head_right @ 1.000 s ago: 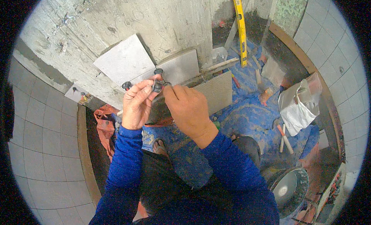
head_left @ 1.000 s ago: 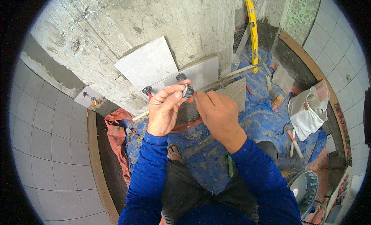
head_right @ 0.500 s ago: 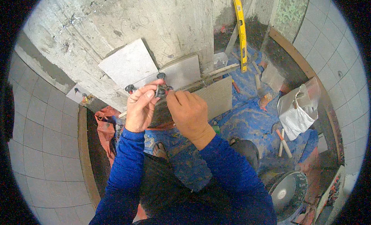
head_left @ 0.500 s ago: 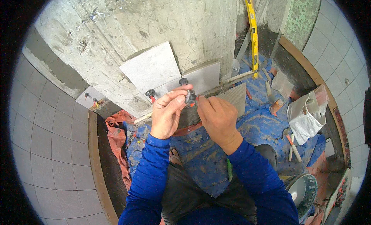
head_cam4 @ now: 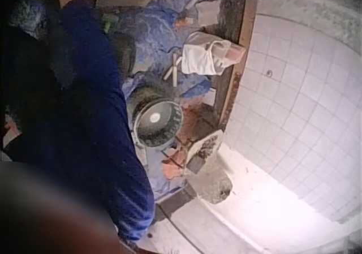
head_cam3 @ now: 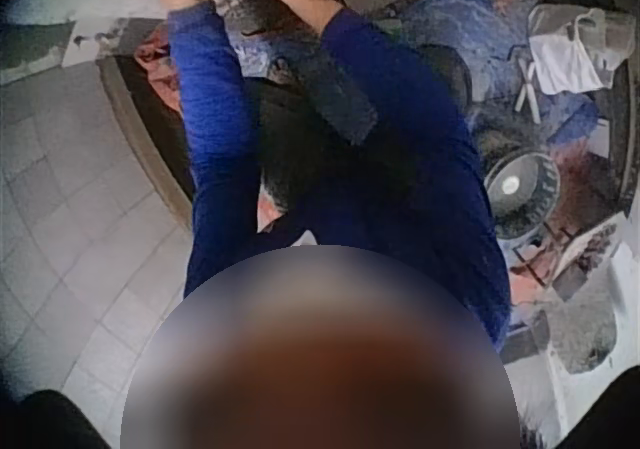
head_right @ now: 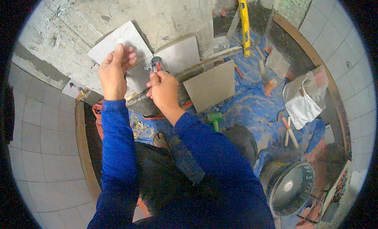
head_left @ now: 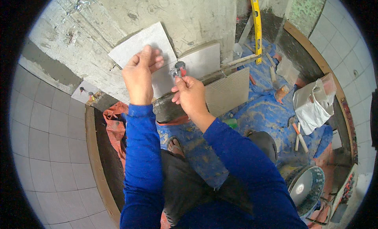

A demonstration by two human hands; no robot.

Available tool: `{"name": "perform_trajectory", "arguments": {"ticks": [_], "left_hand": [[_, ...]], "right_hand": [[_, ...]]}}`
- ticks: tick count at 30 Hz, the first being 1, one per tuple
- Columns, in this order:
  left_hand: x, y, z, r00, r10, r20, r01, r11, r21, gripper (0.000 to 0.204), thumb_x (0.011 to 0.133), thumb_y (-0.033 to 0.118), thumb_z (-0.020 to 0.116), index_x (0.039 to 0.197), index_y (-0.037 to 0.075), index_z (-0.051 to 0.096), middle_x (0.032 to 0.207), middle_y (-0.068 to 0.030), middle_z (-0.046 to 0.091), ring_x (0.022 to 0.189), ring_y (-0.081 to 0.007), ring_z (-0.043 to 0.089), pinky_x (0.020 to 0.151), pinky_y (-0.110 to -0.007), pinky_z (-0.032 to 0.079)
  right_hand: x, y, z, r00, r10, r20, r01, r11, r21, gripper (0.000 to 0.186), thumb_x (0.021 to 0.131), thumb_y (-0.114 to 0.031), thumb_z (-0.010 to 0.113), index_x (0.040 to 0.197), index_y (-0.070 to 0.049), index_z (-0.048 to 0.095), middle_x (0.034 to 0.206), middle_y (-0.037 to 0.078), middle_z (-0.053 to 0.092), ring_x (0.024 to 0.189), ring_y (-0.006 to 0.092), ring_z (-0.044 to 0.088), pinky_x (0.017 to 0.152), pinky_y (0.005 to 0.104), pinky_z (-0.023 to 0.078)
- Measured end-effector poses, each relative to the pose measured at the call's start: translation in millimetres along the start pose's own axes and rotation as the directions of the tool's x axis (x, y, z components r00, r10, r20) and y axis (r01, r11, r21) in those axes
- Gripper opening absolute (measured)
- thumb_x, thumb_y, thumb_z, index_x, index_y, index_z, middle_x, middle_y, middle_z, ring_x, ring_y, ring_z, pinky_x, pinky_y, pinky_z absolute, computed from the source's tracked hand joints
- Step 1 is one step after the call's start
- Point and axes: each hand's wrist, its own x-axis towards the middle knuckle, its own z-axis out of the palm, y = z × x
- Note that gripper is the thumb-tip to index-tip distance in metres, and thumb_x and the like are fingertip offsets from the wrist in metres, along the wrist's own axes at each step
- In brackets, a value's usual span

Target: The person kneels on a protective tarp and applies cement adhesive to the back of a white ceramic tile using a notched trowel. They then position the tile on the wall, tap it with a rubber mallet, and secure it with tile leveling clips.

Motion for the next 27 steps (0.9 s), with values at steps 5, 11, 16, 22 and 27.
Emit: {"name": "perform_trajectory", "arguments": {"ticks": [5, 11, 16, 22, 27], "left_hand": [[18, 9, 3, 0.991, -0.092, -0.092, 0.086, 0.994, -0.067, 0.046, 0.103, 0.036, 0.068, 0.103, -0.010, 0.069, 0.095, -0.0216, 0.076, 0.078, -0.0245, 0.075, 0.071, -0.033, 0.062], [17, 8, 3, 0.989, -0.116, -0.093, 0.104, 0.987, -0.126, 0.044, 0.103, 0.033, 0.068, 0.102, -0.010, 0.069, 0.093, -0.0214, 0.076, 0.076, -0.0239, 0.075, 0.069, -0.032, 0.062], [17, 12, 3, 0.983, -0.159, -0.089, 0.147, 0.981, -0.124, 0.043, 0.103, 0.035, 0.068, 0.104, -0.008, 0.069, 0.097, -0.0215, 0.076, 0.079, -0.0242, 0.075, 0.071, -0.032, 0.061], [16, 13, 6, 0.981, -0.160, -0.112, 0.141, 0.977, -0.158, 0.042, 0.104, 0.032, 0.067, 0.097, -0.010, 0.070, 0.089, -0.0210, 0.076, 0.072, -0.0227, 0.074, 0.066, -0.032, 0.061], [15, 14, 2, 0.981, -0.180, -0.074, 0.169, 0.977, -0.134, 0.045, 0.103, 0.036, 0.068, 0.105, -0.008, 0.069, 0.097, -0.0214, 0.077, 0.080, -0.0232, 0.074, 0.071, -0.032, 0.061]], "right_hand": [[13, 6, 8, 0.998, -0.060, -0.032, 0.058, 0.997, -0.046, 0.030, 0.107, -0.023, 0.060, 0.099, 0.004, 0.067, 0.081, 0.012, 0.071, 0.052, 0.0142, 0.064, 0.045, 0.0268, 0.048], [14, 10, 17, 0.996, -0.076, -0.053, 0.073, 0.996, -0.057, 0.031, 0.107, -0.023, 0.059, 0.095, 0.005, 0.066, 0.077, 0.014, 0.071, 0.050, 0.0168, 0.066, 0.043, 0.0289, 0.049], [14, 12, 25, 0.990, -0.080, -0.119, 0.080, 0.997, -0.007, 0.033, 0.107, -0.024, 0.058, 0.096, 0.006, 0.066, 0.075, 0.013, 0.071, 0.050, 0.0176, 0.067, 0.043, 0.0296, 0.051], [12, 7, 30, 0.988, -0.056, -0.146, 0.057, 0.998, 0.004, 0.034, 0.107, -0.023, 0.058, 0.095, 0.007, 0.066, 0.074, 0.012, 0.069, 0.051, 0.0176, 0.067, 0.044, 0.0309, 0.053], [12, -2, 34, 0.986, -0.060, -0.152, 0.053, 0.997, -0.054, 0.033, 0.105, -0.021, 0.058, 0.093, 0.008, 0.065, 0.072, 0.013, 0.068, 0.050, 0.0191, 0.067, 0.043, 0.0324, 0.054]]}}
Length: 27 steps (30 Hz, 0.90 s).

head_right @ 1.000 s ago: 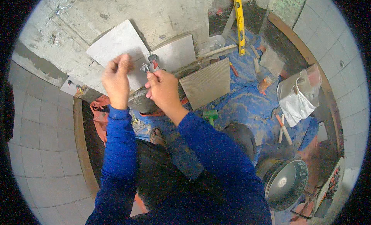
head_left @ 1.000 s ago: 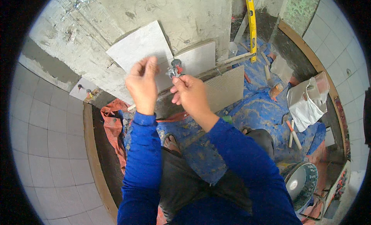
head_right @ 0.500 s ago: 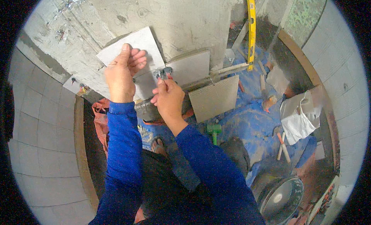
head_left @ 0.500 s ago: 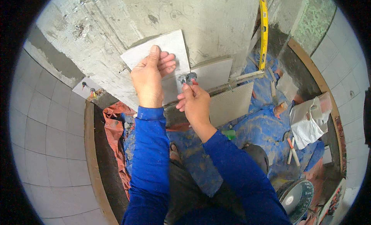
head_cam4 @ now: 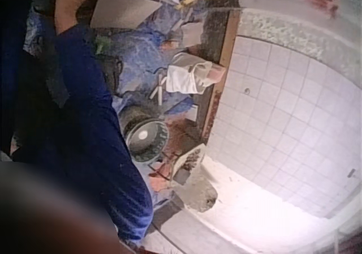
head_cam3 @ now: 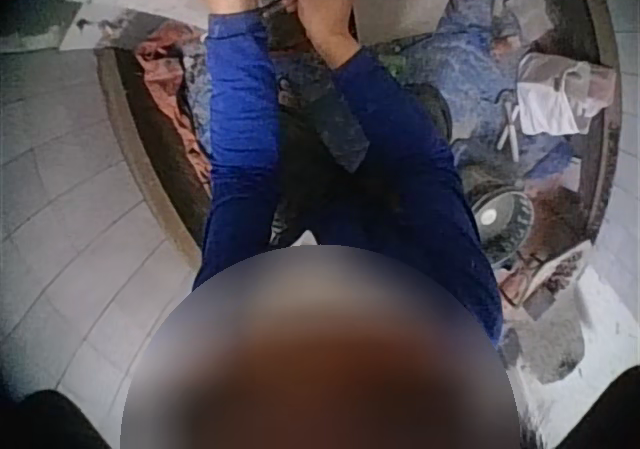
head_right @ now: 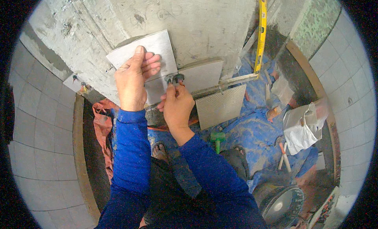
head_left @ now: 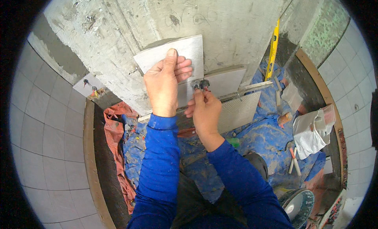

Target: The person kneels on a protective tarp and applies cement adhesive to the back of a white ceramic tile using a notched trowel. They then position the tile on the wall, tap it with a rubber mallet, and secure it with tile leveling clips.

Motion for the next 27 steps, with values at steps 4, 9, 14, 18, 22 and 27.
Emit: {"name": "perform_trajectory", "arguments": {"ticks": [4, 9, 14, 18, 22, 27], "left_hand": [[0, 0, -1, 1.000, -0.005, 0.006, 0.005, 1.000, -0.007, 0.045, 0.103, 0.037, 0.068, 0.105, -0.008, 0.070, 0.098, -0.0209, 0.077, 0.081, -0.0227, 0.074, 0.072, -0.032, 0.061], [-5, -14, -2, 0.999, 0.000, -0.053, -0.002, 0.999, -0.033, 0.038, 0.104, 0.034, 0.065, 0.099, -0.004, 0.070, 0.090, -0.0140, 0.074, 0.075, -0.0185, 0.070, 0.069, -0.031, 0.058], [-47, -45, -8, 0.974, -0.120, -0.194, 0.122, 0.992, -0.001, 0.027, 0.107, 0.028, 0.060, 0.097, 0.003, 0.064, 0.079, -0.0008, 0.061, 0.074, -0.0119, 0.057, 0.069, -0.029, 0.048], [-79, -70, 3, 0.981, -0.152, -0.123, 0.149, 0.988, -0.034, 0.024, 0.107, 0.026, 0.058, 0.106, 0.002, 0.060, 0.091, -0.0024, 0.061, 0.085, -0.0123, 0.055, 0.077, -0.030, 0.047], [-80, -85, 3, 0.917, -0.388, -0.093, 0.350, 0.894, -0.278, 0.025, 0.109, 0.028, 0.053, 0.115, 0.005, 0.062, 0.110, -0.0065, 0.065, 0.097, -0.0171, 0.060, 0.086, -0.033, 0.048], [-54, -98, -4, 0.870, -0.491, 0.037, 0.457, 0.779, -0.429, 0.031, 0.110, 0.033, 0.047, 0.118, 0.010, 0.065, 0.115, -0.0053, 0.070, 0.102, -0.0216, 0.065, 0.094, -0.038, 0.052]], "right_hand": [[13, -11, 2, 1.000, 0.021, 0.002, -0.021, 0.999, 0.040, 0.033, 0.105, -0.021, 0.058, 0.093, 0.009, 0.066, 0.072, 0.014, 0.068, 0.050, 0.0208, 0.067, 0.043, 0.0328, 0.054], [24, -24, -19, 0.977, 0.103, 0.187, -0.094, 0.994, -0.058, 0.029, 0.103, -0.020, 0.060, 0.097, 0.008, 0.066, 0.071, 0.013, 0.067, 0.049, 0.0230, 0.067, 0.045, 0.0358, 0.055], [19, -32, -33, 0.868, -0.420, 0.265, 0.477, 0.560, -0.677, 0.028, 0.093, -0.025, 0.072, 0.098, 0.001, 0.065, 0.077, 0.018, 0.070, 0.064, 0.0350, 0.072, 0.058, 0.0461, 0.057], [27, -43, -32, 0.811, -0.392, 0.434, 0.527, 0.170, -0.833, 0.031, 0.087, -0.030, 0.077, 0.093, -0.002, 0.064, 0.084, 0.022, 0.072, 0.079, 0.0451, 0.070, 0.069, 0.0534, 0.056], [35, -48, -31, 0.761, -0.382, 0.525, 0.610, 0.144, -0.779, 0.029, 0.089, -0.031, 0.074, 0.090, -0.003, 0.065, 0.085, 0.020, 0.072, 0.080, 0.0433, 0.071, 0.068, 0.0524, 0.056], [33, -38, -31, 0.751, -0.393, 0.531, 0.633, 0.198, -0.749, 0.024, 0.090, -0.027, 0.073, 0.095, -0.004, 0.067, 0.089, 0.019, 0.074, 0.080, 0.0421, 0.073, 0.069, 0.0515, 0.058]]}}
